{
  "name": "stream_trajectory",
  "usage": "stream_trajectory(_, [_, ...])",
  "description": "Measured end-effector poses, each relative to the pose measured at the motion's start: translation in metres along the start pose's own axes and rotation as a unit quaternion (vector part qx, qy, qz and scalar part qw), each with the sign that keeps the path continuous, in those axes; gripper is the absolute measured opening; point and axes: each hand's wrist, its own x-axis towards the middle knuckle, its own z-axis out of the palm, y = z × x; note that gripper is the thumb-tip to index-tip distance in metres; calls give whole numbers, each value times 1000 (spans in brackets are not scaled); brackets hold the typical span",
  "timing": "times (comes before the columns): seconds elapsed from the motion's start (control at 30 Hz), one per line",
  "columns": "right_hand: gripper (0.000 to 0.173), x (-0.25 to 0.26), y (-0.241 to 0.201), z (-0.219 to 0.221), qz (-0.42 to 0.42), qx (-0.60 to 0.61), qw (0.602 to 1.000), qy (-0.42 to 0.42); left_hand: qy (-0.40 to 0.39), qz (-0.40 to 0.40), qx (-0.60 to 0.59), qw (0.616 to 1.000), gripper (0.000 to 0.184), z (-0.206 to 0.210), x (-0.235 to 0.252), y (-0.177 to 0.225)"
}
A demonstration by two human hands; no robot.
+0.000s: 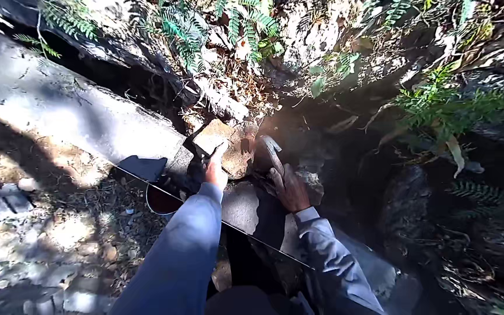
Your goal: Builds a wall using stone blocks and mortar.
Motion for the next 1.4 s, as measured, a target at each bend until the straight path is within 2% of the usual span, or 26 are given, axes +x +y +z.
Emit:
stream_trajectory(0.07, [49,-6,-7,8,-71,42,992,93,-26,-9,7,1000,46,-8,4,-3])
stream_trajectory(0.1, [46,-1,-10,11,-87,41,991,93,-29,-9,3,1000,44,-6,6,-2])
stream_trajectory(0.13, [46,6,-12,11,-72,19,996,38,-27,-9,14,1000,43,-6,6,-1])
stream_trajectory(0.17, [48,14,-14,7,-24,-17,998,-58,-22,-10,43,999,44,-7,2,1])
stream_trajectory(0.2, [50,23,-14,4,18,-37,993,-114,-20,-8,68,997,45,-9,0,2])
stream_trajectory(0.23, [52,28,-13,0,36,-35,992,-117,-19,0,84,996,44,-10,0,2])
stream_trajectory(0.3, [51,26,-15,-9,-1,25,1000,-14,-25,12,107,994,45,-6,6,5])
stream_trajectory(0.37, [46,11,-16,-2,-71,91,988,101,-21,-1,85,996,44,-9,5,0])
stream_trajectory(0.4, [43,10,-14,2,-92,101,985,109,-19,-3,77,997,45,-9,7,-1])
stream_trajectory(0.43, [43,14,-12,3,-90,77,991,63,-18,3,86,996,45,-7,9,0])
stream_trajectory(0.5, [48,25,-10,-2,-21,-8,995,-96,-19,16,130,991,43,-8,5,1])
stream_trajectory(0.57, [51,36,-9,-8,14,-28,996,-89,-22,17,136,990,46,-5,9,5])
stream_trajectory(0.7, [54,38,-14,0,4,3,1000,8,-66,-18,35,997,38,-16,10,4])
stream_trajectory(0.8, [53,39,-10,12,-18,34,999,31,-91,-35,-33,995,35,-27,1,11])
stream_trajectory(0.93, [48,33,-16,17,-81,66,994,18,-32,-18,-59,998,36,-48,-18,3])
stream_trajectory(1.03, [45,51,-29,19,-130,-20,991,0,27,-36,-149,988,42,-55,-34,5])
stream_trajectory(1.13, [47,73,-47,25,-110,-112,987,-45,58,-57,-206,975,47,-65,-39,0])
stream_trajectory(1.2, [49,89,-58,30,-98,-155,980,-71,75,-67,-216,971,52,-73,-34,-5])
stream_trajectory(1.3, [55,111,-62,33,-150,-186,969,-56,83,-72,-235,966,49,-85,-23,-4])
stream_trajectory(1.4, [58,120,-52,34,-166,-209,963,-44,88,-63,-209,972,54,-97,-11,-3])
